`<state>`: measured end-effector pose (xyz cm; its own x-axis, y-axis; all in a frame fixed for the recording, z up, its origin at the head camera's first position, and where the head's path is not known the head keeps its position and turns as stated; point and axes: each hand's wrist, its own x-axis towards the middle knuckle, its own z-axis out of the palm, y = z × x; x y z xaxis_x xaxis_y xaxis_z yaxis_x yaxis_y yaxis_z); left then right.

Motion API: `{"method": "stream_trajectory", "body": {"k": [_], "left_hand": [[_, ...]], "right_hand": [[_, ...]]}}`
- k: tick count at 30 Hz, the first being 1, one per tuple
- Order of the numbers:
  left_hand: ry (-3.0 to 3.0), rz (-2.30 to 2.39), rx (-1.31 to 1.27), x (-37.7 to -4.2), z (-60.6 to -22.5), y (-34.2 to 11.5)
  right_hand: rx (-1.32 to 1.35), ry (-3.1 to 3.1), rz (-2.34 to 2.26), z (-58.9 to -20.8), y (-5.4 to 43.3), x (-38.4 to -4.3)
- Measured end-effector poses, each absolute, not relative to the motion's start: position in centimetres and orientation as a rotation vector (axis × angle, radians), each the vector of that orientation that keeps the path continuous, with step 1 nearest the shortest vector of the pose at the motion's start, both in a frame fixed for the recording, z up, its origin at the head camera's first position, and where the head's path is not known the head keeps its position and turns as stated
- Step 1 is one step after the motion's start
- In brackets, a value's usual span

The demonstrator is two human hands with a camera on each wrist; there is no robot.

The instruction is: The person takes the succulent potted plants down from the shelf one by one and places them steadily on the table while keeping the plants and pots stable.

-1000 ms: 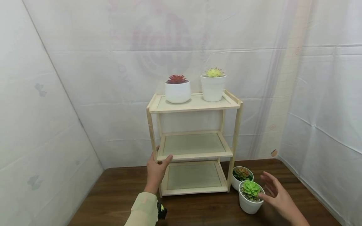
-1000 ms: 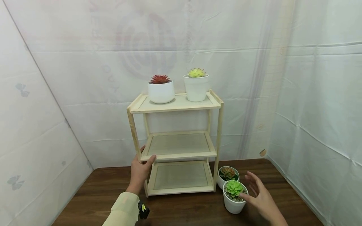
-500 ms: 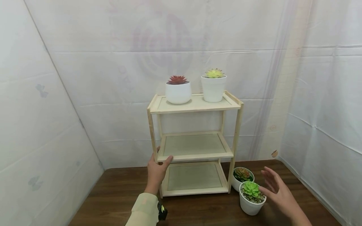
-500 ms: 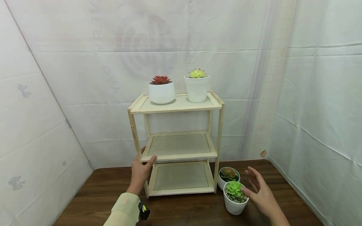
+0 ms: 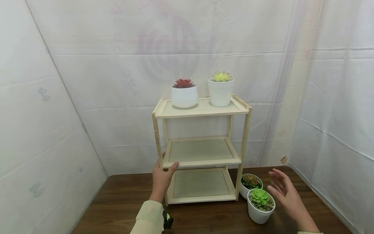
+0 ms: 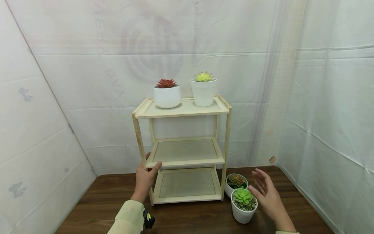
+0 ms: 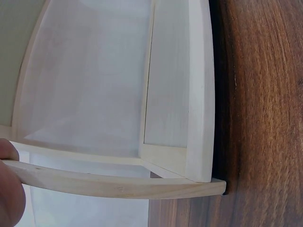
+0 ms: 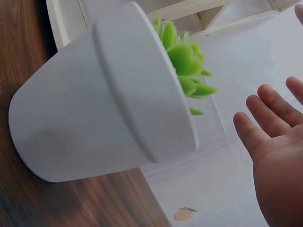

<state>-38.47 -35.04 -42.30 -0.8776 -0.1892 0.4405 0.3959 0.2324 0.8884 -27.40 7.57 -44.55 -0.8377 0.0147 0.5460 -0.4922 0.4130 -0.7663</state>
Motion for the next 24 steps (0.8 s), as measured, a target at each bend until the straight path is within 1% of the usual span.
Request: {"method": "stream_trajectory", "body": {"k": [8,24], "left_hand": [[-2.052,-1.693,-0.188,-38.5,-42.3,-35.1],[-2.05,-1.704,-0.186,-38.5,-42.3,-35.1]], "right_hand": [[0.384,-2.2,1.48,-43.4,7.1,-27.5],[0.496,-2.103,1.403,-41.3,7.0,-28.7]]}}
